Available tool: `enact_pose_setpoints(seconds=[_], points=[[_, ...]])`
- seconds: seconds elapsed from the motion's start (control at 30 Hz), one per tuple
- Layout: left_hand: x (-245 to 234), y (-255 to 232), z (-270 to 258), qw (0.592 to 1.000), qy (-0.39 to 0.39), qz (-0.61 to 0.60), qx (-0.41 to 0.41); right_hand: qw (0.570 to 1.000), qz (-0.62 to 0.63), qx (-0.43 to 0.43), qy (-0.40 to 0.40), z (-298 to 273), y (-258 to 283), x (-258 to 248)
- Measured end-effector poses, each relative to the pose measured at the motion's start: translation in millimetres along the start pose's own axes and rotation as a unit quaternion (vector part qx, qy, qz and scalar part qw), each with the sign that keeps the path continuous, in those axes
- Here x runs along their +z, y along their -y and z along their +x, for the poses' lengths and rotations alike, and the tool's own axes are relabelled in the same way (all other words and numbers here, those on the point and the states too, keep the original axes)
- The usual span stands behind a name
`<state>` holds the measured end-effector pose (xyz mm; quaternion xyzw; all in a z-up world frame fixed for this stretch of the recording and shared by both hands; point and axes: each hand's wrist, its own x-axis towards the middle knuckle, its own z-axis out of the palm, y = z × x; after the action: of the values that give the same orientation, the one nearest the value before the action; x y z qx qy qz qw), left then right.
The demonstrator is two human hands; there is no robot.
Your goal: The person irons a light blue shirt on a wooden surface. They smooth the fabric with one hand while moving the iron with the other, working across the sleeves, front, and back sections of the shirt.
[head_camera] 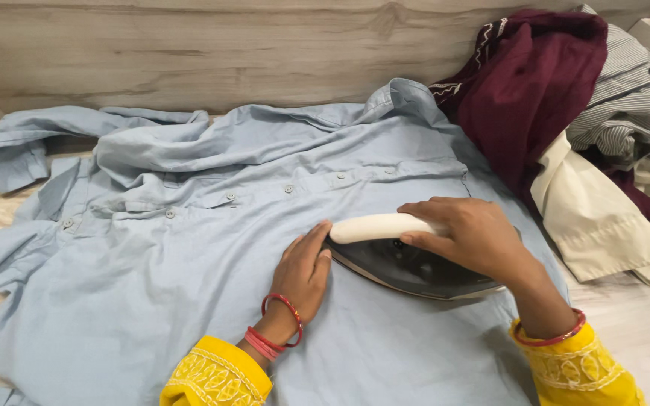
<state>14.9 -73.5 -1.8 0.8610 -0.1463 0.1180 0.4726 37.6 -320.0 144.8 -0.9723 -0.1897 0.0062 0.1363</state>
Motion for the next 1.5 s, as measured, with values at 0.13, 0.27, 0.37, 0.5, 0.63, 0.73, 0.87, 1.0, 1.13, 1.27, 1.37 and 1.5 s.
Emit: enact_pose_setpoints(seconds=[0.13, 0.27, 0.37, 0.5, 0.63, 0.73, 0.87, 1.0, 1.13, 1.27, 1.37, 1.5], points=[[-3, 3, 3, 0.988, -0.023, -0.129, -0.084, 0.992, 0.062, -0.106, 0.023, -3, 1, 1], [-8, 3, 4, 0.981, -0.014, -0.178, -0.08, 0.932, 0.135, -0.21, 0.262, -9, -11, -8], [-11, -1, 2, 0.985, -0.015, -0.153, -0.074, 0.882, 0.135, -0.245, 0.379, -19, -28, -15], [-9, -5, 2, 0.989, 0.005, -0.103, -0.102, 0.94, 0.119, -0.162, 0.274, -17, -64, -26], [-9, -5, 2, 0.994, 0.017, -0.063, -0.088, 0.975, 0.066, 0.126, 0.173, -2, -89, -31], [-7, -2, 3, 0.996, 0.032, -0.052, -0.071, 0.987, 0.017, 0.152, 0.058, 6, -84, -21], [-2, 3, 1, 0.999, 0.027, -0.004, 0.029, 0.963, -0.197, 0.081, -0.164, 6, -61, 14], [2, 0, -3, 0.989, 0.1, 0.101, 0.051, 0.935, -0.256, 0.074, -0.233, 10, -54, 26], [1, -12, -7, 0.959, 0.136, 0.222, 0.113, 0.932, -0.262, 0.12, -0.219, 13, -61, 23], [16, -36, -25, 0.932, 0.163, 0.244, 0.215, 0.933, -0.259, 0.185, -0.168, 11, -88, 14], [47, -59, -42, 0.902, 0.219, 0.224, 0.296, 0.937, -0.219, 0.241, -0.129, 6, -117, 2], [104, -85, -40, 0.875, 0.255, 0.211, 0.352, 0.934, -0.19, 0.283, -0.108, -1, -153, -11]])
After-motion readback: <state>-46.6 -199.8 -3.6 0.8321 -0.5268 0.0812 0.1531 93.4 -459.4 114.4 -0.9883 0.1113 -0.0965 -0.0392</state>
